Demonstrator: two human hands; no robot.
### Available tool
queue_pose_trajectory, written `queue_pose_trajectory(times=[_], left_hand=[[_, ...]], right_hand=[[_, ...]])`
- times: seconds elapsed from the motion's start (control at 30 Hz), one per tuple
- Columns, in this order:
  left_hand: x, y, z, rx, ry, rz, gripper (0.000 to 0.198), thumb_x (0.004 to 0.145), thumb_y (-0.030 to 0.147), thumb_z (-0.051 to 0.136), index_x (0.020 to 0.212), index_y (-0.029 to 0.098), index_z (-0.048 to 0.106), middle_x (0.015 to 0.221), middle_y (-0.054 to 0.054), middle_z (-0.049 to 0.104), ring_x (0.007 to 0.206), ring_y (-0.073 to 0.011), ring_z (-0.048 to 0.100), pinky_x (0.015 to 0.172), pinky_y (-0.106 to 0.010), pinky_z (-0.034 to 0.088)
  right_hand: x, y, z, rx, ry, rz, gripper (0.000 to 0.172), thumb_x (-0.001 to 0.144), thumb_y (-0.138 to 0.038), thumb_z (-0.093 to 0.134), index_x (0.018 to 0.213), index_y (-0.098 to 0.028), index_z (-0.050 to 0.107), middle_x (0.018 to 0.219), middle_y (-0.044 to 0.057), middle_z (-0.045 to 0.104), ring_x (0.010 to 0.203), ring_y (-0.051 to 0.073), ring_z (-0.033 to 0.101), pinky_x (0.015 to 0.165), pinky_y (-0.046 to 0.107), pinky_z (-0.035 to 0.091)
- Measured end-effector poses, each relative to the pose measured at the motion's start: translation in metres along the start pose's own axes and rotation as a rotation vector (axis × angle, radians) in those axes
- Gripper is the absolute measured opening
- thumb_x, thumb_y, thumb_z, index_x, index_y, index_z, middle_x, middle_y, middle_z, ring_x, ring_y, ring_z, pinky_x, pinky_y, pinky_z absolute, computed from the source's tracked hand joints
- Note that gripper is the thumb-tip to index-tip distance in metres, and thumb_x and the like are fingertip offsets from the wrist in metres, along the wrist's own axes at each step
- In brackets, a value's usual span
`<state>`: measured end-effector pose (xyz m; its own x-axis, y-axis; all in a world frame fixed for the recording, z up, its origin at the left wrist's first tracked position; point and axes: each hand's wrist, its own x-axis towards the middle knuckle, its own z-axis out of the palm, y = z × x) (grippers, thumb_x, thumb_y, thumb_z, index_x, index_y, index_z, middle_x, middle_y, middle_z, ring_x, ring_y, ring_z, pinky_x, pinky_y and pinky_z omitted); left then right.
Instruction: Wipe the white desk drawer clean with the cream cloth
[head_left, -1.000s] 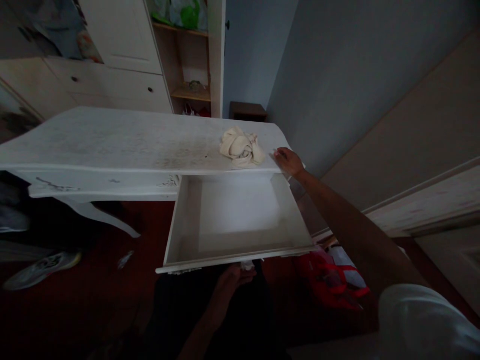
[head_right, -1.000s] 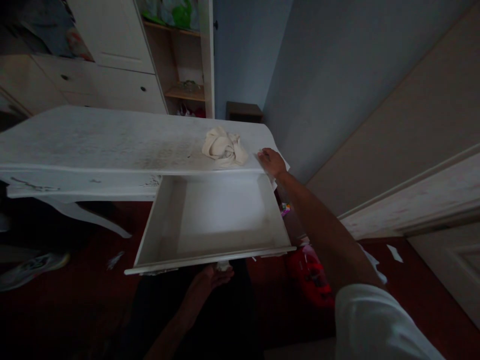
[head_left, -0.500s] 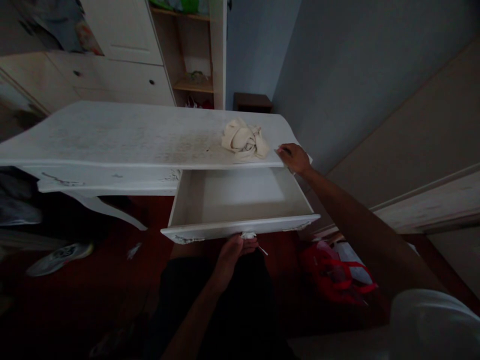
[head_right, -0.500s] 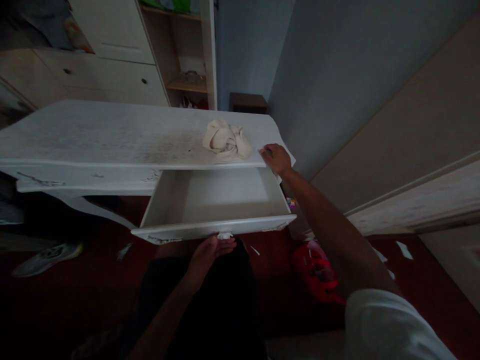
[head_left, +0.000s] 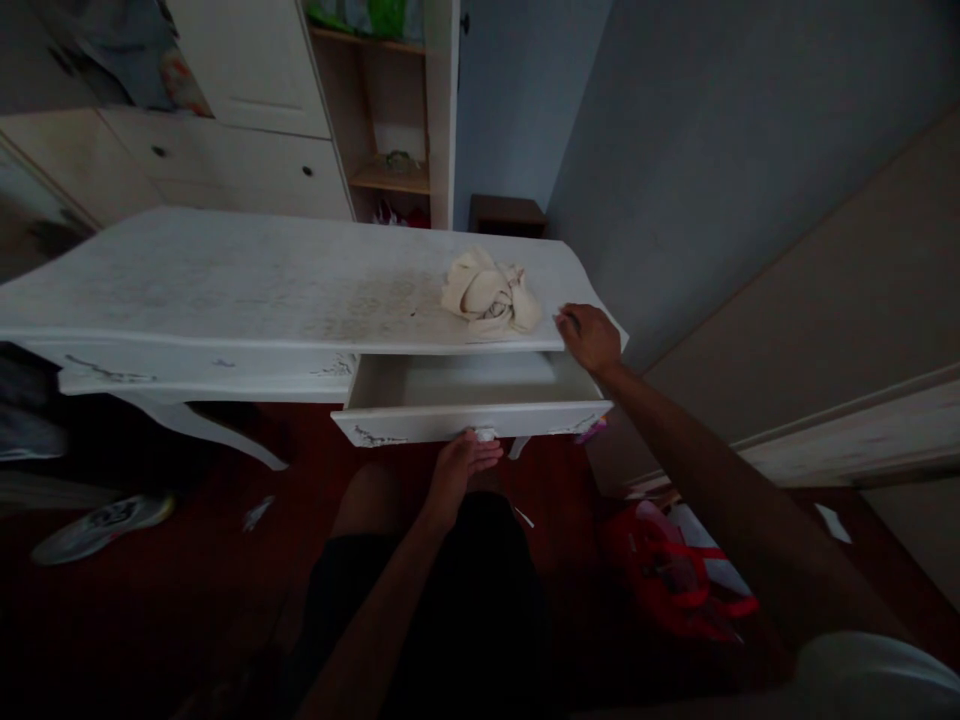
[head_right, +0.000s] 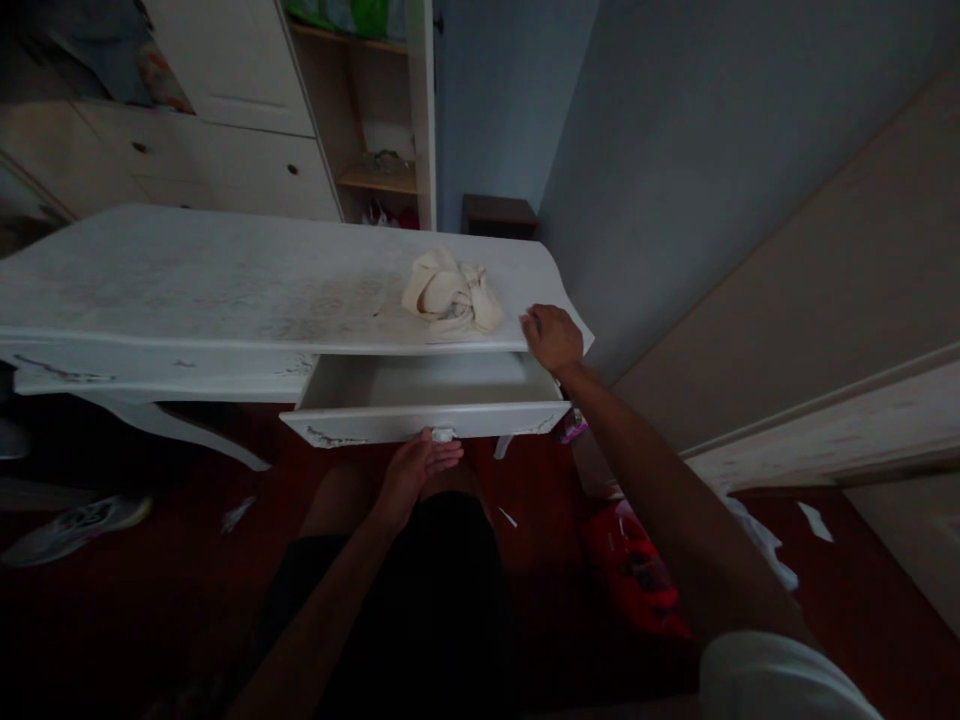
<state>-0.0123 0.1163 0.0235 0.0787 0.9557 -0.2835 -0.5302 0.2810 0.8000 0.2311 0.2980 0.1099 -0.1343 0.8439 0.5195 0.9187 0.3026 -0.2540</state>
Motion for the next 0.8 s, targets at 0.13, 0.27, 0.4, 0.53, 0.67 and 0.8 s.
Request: queue_pose_trajectory(times=[0.13, 0.27, 0.4, 0.53, 0.67, 0.8], left_hand=[[0.024, 0.012, -0.002, -0.065, 0.017, -0.001, 0.055, 0.06, 0.061, 0.083, 0.077, 0.011, 0.069, 0.087, -0.017, 0.077, 0.085, -0.0326, 0.074, 0.088, -0.045, 0.056], [0.043, 0.021, -0.001, -0.071, 0.036, 0.014, 0.046, 0.065, 0.054, 0.082, 0.078, 0.012, 0.068, 0.084, -0.016, 0.077, 0.083, -0.0311, 0.074, 0.089, -0.046, 0.054], [0.058, 0.024, 0.005, -0.074, 0.016, 0.019, 0.041, 0.07, 0.05, 0.079, 0.079, 0.013, 0.065, 0.084, -0.015, 0.077, 0.084, -0.03, 0.074, 0.092, -0.047, 0.053], [0.078, 0.029, 0.012, -0.108, 0.055, 0.039, 0.034, 0.074, 0.045, 0.076, 0.077, 0.014, 0.062, 0.079, -0.012, 0.076, 0.078, -0.0265, 0.074, 0.092, -0.048, 0.053], [0.098, 0.036, 0.017, -0.108, 0.095, 0.045, 0.027, 0.081, 0.039, 0.069, 0.078, 0.014, 0.061, 0.075, -0.011, 0.074, 0.075, -0.0233, 0.073, 0.094, -0.047, 0.053], [0.109, 0.038, 0.019, -0.109, 0.137, 0.019, 0.016, 0.082, 0.028, 0.064, 0.077, 0.013, 0.06, 0.072, -0.01, 0.073, 0.072, -0.0223, 0.073, 0.094, -0.048, 0.052]], right_hand=[[-0.003, -0.005, 0.001, -0.026, 0.021, 0.002, 0.039, 0.096, -0.037, 0.037, 0.114, -0.02, 0.067, 0.121, 0.013, 0.069, 0.114, 0.031, 0.058, 0.098, 0.046, 0.046], [0.001, 0.0, 0.003, -0.057, -0.01, -0.016, 0.039, 0.096, -0.037, 0.037, 0.115, -0.019, 0.066, 0.118, 0.015, 0.068, 0.111, 0.032, 0.058, 0.097, 0.046, 0.046], [0.006, 0.011, 0.001, -0.035, -0.098, -0.062, 0.043, 0.095, -0.047, 0.041, 0.117, -0.018, 0.064, 0.116, 0.015, 0.067, 0.112, 0.031, 0.058, 0.099, 0.045, 0.046], [0.005, 0.012, 0.0, -0.064, -0.09, -0.109, 0.045, 0.096, -0.052, 0.041, 0.117, -0.019, 0.063, 0.116, 0.014, 0.067, 0.11, 0.031, 0.057, 0.099, 0.046, 0.046], [-0.002, 0.002, 0.003, -0.161, -0.037, -0.157, 0.042, 0.099, -0.041, 0.033, 0.118, -0.018, 0.063, 0.121, 0.015, 0.066, 0.112, 0.032, 0.056, 0.099, 0.049, 0.044], [-0.007, -0.007, 0.003, -0.175, 0.011, -0.121, 0.042, 0.099, -0.034, 0.03, 0.117, -0.016, 0.064, 0.126, 0.017, 0.065, 0.114, 0.032, 0.057, 0.099, 0.047, 0.044]])
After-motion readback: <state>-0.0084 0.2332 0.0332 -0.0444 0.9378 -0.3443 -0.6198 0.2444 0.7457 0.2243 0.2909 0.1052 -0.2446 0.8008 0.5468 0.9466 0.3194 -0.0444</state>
